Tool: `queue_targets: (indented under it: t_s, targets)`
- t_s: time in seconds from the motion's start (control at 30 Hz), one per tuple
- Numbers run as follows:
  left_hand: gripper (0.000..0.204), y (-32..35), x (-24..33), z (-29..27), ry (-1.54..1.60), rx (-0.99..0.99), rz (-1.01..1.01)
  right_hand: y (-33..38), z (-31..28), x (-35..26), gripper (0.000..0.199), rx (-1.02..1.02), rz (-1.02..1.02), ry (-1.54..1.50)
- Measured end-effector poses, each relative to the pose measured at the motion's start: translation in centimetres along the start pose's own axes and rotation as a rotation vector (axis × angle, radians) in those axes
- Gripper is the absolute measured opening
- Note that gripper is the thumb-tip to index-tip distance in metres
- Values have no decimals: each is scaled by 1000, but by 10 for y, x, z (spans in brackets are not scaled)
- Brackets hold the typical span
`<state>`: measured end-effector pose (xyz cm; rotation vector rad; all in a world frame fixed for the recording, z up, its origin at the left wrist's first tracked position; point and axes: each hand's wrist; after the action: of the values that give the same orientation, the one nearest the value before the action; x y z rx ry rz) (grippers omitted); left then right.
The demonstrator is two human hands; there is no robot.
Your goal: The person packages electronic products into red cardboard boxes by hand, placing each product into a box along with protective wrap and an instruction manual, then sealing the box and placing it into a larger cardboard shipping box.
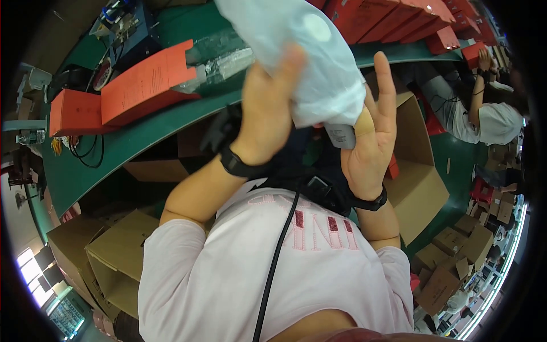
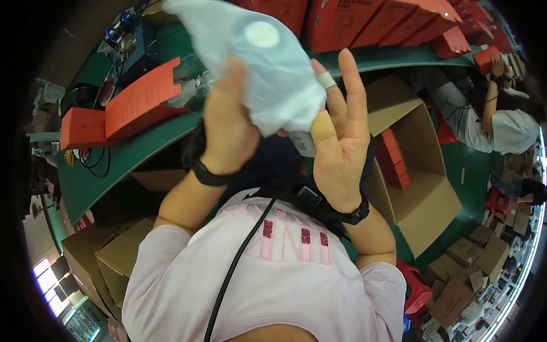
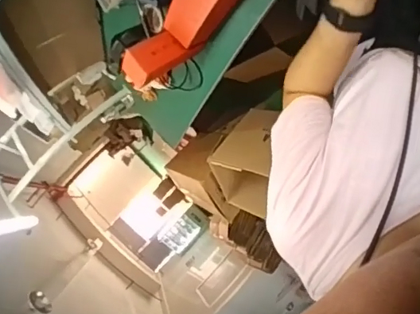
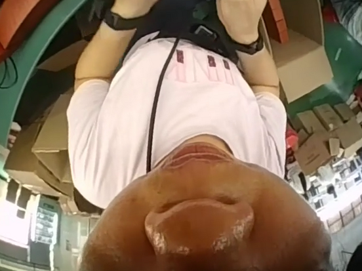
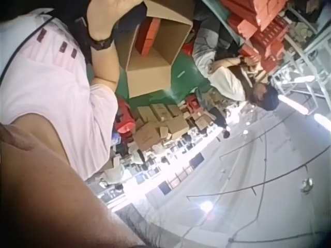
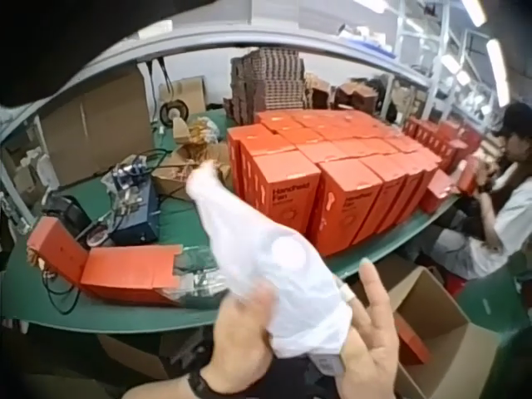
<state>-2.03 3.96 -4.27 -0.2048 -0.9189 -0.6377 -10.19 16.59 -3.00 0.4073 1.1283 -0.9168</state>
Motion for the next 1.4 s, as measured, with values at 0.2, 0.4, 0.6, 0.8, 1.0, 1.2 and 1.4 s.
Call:
queue_targets:
  t_s: [0.2,0.4,0.6,0.8,1.0,1.2,1.4]
  targets:
    - [50,25,-33,15,271,-145,-329,-18,-22,0,50,110,168,-12]
    - [38,3,-27,18,394,68,-611,-18,-38,-8,32,201,-267,817]
    - [34,-2,-14,28,488,99,-604,1,-47,-37,27,475,-742,859]
    - [29,6,-26,30,461,39,-516,9,-25,-38,45,-153,-769,1244]
    - [23,13,-4,17,21,-314,-312,-22,-74,-25,29,-188,780,-119]
    - [38,16,-33,5,-108,-234,67,-3,-16,-5,57,-130,68,347]
    - [61,1,24,-36,-588,-335,383,-41,21,0,61,-320,-382,890]
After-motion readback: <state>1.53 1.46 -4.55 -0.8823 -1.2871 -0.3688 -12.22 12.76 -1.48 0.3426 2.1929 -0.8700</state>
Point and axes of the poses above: each hand's wrist, its own y-axis away from the middle knuckle, its own z-axis out of the palm, x = y × z, and after that the axes turned 14 degrees about x, right-handed
